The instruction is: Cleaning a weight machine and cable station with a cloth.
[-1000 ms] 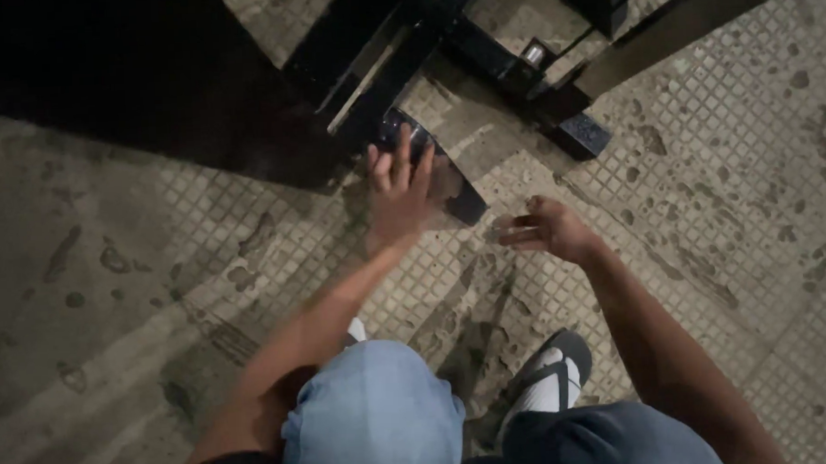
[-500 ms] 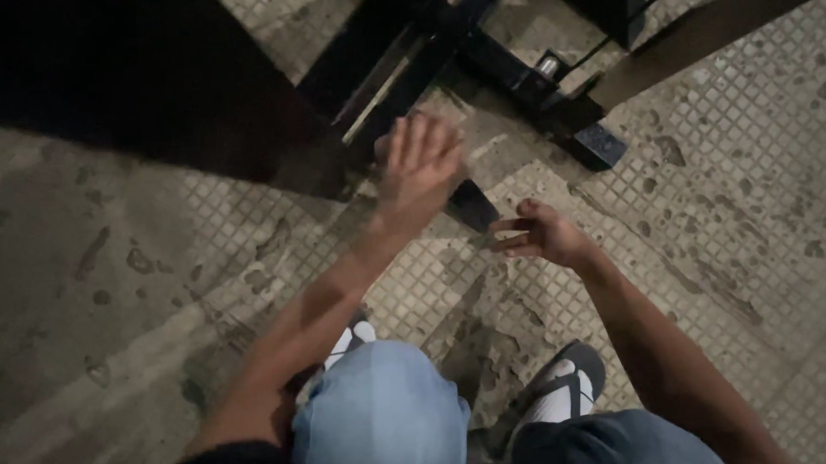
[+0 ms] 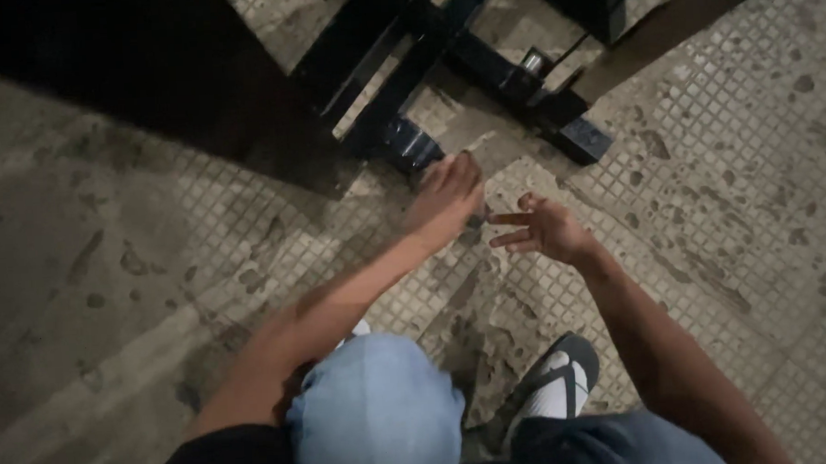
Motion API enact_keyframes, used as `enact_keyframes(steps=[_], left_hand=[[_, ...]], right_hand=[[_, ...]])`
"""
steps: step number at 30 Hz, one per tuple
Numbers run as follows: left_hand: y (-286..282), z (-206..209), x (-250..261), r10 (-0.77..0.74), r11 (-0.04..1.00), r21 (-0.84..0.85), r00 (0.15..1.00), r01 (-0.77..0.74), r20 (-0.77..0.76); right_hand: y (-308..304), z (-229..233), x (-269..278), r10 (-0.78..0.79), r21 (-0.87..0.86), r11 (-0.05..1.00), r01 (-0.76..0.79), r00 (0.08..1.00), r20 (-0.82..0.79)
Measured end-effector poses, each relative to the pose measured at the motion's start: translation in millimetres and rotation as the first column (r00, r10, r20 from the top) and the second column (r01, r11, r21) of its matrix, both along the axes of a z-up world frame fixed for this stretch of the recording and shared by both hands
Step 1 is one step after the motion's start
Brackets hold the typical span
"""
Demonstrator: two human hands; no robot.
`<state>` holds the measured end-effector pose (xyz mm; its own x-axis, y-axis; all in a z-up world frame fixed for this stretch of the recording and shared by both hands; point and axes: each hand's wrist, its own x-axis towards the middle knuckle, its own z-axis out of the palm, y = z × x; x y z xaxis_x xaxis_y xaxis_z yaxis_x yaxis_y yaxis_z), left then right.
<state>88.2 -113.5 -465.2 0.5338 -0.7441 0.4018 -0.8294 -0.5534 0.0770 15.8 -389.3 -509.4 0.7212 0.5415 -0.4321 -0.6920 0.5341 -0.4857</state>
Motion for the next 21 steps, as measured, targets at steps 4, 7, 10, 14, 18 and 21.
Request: enact_keyframes(steps=[4,7,10,14,18,21], left_hand=[[-15.2,-82.7,-2.8,-0.074,0.759,0.635,0.988,0.144,-0.135],[-4.9,-120.0,1.6,-0.299,0.953,0.115,0.93,0.28,0.213],[10.7,-57.2,8.1,-0.175,0.934,0.196,0.861,0.298,-0.477],[24.3,5.7,-26.7,-0.153,0.978,-0.142,0.988,0.15,-0.007],[46.9,18.5,-37.1,-0.198,0.754,-0.45,0.488,-0.478,-0.85],[93.7,-19.4,-32.5,-0.267,0.622,-0.506,0.445,-0.598,-0.855]], right_hand=[[12.5,9.6,10.5,0.041,-0.073,0.997,-0.036,0.997,0.062],[38.8,51.0,12.6,0.014,-0.355,0.933,-0.053,0.994,-0.111],[29.4,33.0,6.4,0.06,-0.13,0.99,-0.052,0.997,0.054],[13.6,8.2,8.5,0.032,-0.115,0.993,-0.027,0.999,0.041],[24.6,15.4,21.3,-0.086,-0.157,0.985,0.076,0.995,-0.059],[45.4,32.2,31.2,-0.023,-0.078,0.997,0.019,0.999,-0.045]])
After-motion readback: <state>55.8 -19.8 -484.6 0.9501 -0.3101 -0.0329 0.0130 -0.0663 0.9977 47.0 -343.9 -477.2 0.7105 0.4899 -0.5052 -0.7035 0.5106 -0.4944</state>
